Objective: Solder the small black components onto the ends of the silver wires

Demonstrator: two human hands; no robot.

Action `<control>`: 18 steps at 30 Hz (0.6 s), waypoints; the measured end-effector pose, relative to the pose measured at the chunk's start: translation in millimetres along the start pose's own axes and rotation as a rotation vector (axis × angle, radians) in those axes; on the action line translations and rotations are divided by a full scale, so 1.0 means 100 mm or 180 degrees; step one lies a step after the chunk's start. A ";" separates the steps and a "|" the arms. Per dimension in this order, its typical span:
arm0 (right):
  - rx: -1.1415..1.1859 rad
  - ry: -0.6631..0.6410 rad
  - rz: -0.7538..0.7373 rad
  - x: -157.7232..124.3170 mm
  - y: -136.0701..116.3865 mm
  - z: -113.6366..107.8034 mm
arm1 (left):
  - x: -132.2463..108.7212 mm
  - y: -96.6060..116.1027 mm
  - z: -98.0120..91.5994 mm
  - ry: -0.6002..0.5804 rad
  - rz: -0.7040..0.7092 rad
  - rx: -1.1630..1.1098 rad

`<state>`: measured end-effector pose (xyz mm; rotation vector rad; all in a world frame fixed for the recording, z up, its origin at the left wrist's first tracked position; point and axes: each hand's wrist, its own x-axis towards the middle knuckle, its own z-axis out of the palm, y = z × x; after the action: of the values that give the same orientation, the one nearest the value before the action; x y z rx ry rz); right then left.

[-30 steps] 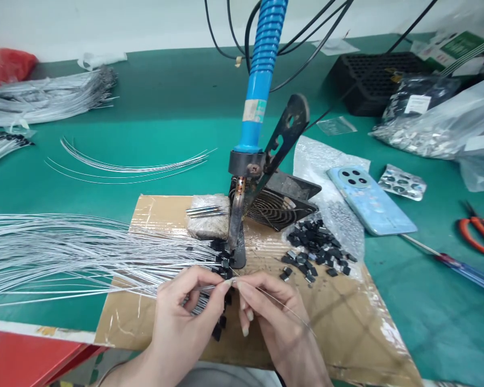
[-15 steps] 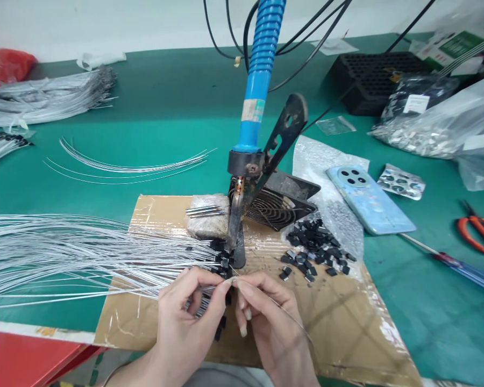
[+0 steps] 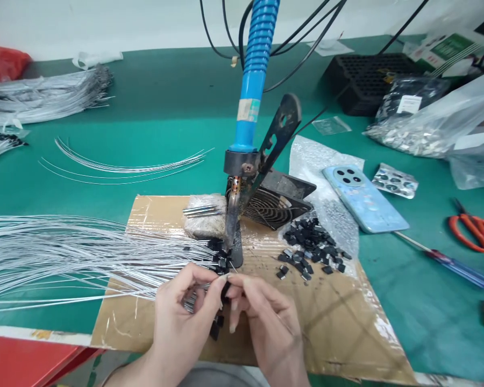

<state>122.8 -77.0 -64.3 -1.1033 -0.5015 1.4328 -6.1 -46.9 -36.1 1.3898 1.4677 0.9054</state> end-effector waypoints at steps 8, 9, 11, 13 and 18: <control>-0.3321 0.1255 -0.1630 0.14 -0.31 -0.81 | 0.12 0.14 -0.09 -0.0246 -0.0355 -0.0059; -0.3498 0.1156 -0.1597 0.17 -0.33 -0.85 | 0.13 0.16 -0.10 -0.0253 -0.0378 -0.0087; -0.3714 0.1023 -0.1478 0.23 -0.35 -0.87 | 0.13 0.18 -0.10 -0.0243 -0.0353 -0.0095; -0.3800 0.0992 -0.1377 0.27 -0.35 -0.85 | 0.12 0.17 -0.10 -0.0216 -0.0261 -0.0042; -0.3687 0.1144 -0.1287 0.26 -0.29 -0.84 | 0.12 0.14 -0.10 -0.0185 -0.0156 0.0065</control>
<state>212.6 -71.4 -87.4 -1.9565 -1.2728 0.4787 -10.5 -33.2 -20.6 1.3780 1.4644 0.8148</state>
